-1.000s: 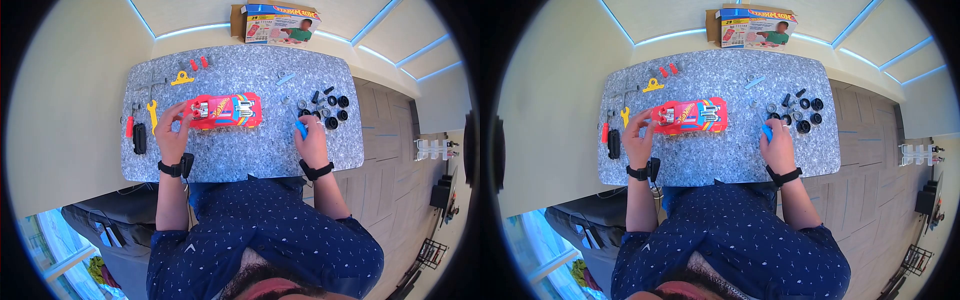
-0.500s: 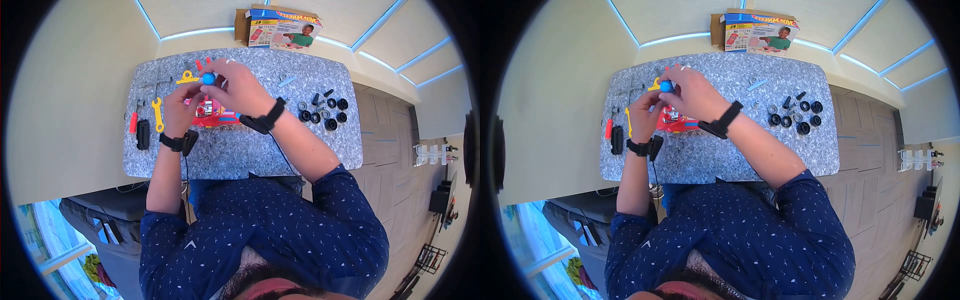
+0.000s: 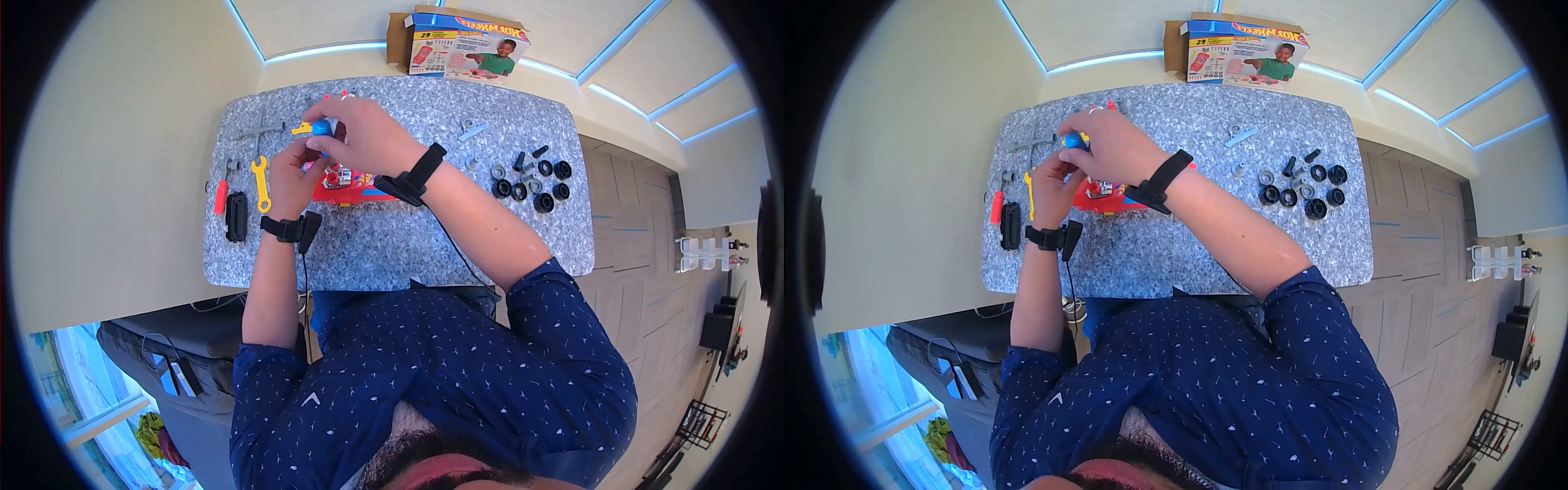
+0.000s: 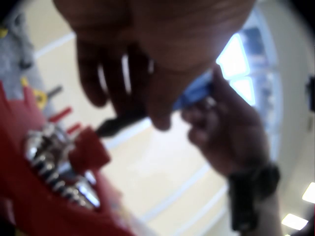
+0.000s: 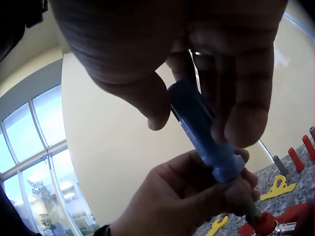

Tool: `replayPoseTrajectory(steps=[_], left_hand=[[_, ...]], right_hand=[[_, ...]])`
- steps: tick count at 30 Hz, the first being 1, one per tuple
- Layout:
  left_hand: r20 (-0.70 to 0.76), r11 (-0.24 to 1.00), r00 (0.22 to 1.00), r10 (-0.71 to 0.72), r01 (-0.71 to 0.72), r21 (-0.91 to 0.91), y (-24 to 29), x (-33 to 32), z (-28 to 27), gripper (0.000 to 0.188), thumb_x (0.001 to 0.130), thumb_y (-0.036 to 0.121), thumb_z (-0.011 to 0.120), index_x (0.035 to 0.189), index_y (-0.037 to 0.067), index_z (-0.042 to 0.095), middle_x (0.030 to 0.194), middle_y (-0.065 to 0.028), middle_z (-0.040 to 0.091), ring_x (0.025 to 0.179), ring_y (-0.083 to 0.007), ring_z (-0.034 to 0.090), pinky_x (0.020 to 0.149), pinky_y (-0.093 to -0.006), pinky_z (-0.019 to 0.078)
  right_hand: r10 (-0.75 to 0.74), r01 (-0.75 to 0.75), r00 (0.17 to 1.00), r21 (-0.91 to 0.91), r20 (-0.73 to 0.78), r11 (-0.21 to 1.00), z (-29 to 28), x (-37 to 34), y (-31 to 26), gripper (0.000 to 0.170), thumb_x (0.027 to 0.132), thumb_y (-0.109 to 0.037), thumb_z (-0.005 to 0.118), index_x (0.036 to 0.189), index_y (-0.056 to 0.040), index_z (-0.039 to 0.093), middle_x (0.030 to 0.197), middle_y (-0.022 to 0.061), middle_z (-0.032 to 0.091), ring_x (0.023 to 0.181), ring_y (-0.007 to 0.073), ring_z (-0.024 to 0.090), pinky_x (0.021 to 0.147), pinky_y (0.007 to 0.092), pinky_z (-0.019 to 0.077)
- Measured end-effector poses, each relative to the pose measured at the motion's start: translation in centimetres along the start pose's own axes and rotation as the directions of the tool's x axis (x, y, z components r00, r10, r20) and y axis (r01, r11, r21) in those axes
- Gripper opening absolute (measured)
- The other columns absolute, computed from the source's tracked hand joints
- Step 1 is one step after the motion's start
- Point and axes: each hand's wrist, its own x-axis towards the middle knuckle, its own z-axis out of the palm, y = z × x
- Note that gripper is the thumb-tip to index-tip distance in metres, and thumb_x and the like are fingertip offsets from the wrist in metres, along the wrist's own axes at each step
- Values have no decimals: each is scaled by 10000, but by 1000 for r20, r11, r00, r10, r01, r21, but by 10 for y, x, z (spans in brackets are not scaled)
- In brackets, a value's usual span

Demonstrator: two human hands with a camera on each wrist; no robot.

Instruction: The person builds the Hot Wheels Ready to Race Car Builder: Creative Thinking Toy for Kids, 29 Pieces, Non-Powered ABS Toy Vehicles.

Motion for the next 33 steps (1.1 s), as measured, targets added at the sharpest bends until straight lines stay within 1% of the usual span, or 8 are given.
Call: replayPoseTrajectory(steps=[6, 9, 15, 20, 21, 24, 30, 33], left_hand=[[83, 993, 997, 5, 4, -117, -2, 2, 0, 382, 956, -41, 811, 1326, -22, 720, 1127, -95, 822, 1047, -169, 801, 925, -331, 642], [45, 983, 997, -58, 65, -174, -3, 2, 5, 428, 957, -63, 798, 1370, -26, 694, 1180, -101, 805, 1068, -173, 795, 955, -320, 646], [121, 961, 990, -75, 104, -255, 0, 1, 0, 433, 965, -77, 780, 1383, -26, 681, 1180, -83, 790, 1092, -162, 786, 950, -315, 652], [64, 983, 985, -163, 157, 95, 12, 2, -4, 480, 973, -79, 777, 1433, -23, 653, 1243, -87, 777, 1129, -171, 782, 988, -323, 643], [82, 988, 985, -149, 153, -34, 6, 1, -5, 490, 974, -79, 776, 1442, -23, 645, 1256, -89, 772, 1137, -168, 777, 991, -322, 640], [106, 940, 991, -86, 116, -322, -5, -4, -1, 510, 983, -78, 766, 1471, -27, 625, 1293, -95, 760, 1162, -162, 763, 999, -321, 632], [92, 973, 993, -80, 98, -209, -12, -2, -2, 563, 1005, -89, 732, 1542, -32, 573, 1380, -124, 734, 1228, -188, 750, 1026, -327, 624], [114, 951, 990, -87, 117, -287, -16, -4, -2, 554, 989, -114, 731, 1516, -29, 583, 1379, -120, 724, 1242, -191, 743, 1030, -331, 626]], right_hand=[[150, -155, 975, 18, 165, 988, -7, 5, -2, 360, 959, -229, 810, 1267, -45, 776, 1153, 180, 786, 1094, 371, 747, 1003, 452, 591], [-74, 59, 994, -162, -87, 985, 8, 6, 10, 329, 945, -211, 860, 1239, -77, 796, 1041, 143, 785, 877, 296, 762, 820, 417, 612], [-112, 119, 992, -135, 57, 984, 3, 10, 12, 427, 899, -356, 909, 1186, -65, 787, 1016, 146, 757, 937, 334, 750, 871, 441, 594], [-163, 141, 977, -161, -134, 977, 16, 5, 9, 458, 874, -408, 919, 1130, -51, 791, 994, 151, 762, 962, 344, 744, 879, 451, 590], [-214, 191, 960, -137, -181, 972, 17, 5, 10, 463, 867, -421, 922, 1108, -49, 790, 984, 150, 762, 968, 347, 743, 885, 455, 589], [-82, 81, 986, 8, 148, 997, 5, 9, 14, 545, 825, -476, 941, 1106, -38, 778, 1019, 149, 764, 1038, 367, 737, 917, 471, 585], [-173, 147, 975, -177, -142, 973, 16, 3, 7, 337, 925, -306, 864, 1107, -33, 783, 1045, 155, 775, 967, 362, 762, 905, 474, 602], [-146, 148, 988, -46, 43, 988, 13, 5, 16, 275, 936, -259, 843, 1079, -34, 774, 1066, 163, 778, 955, 366, 762, 921, 476, 603]])
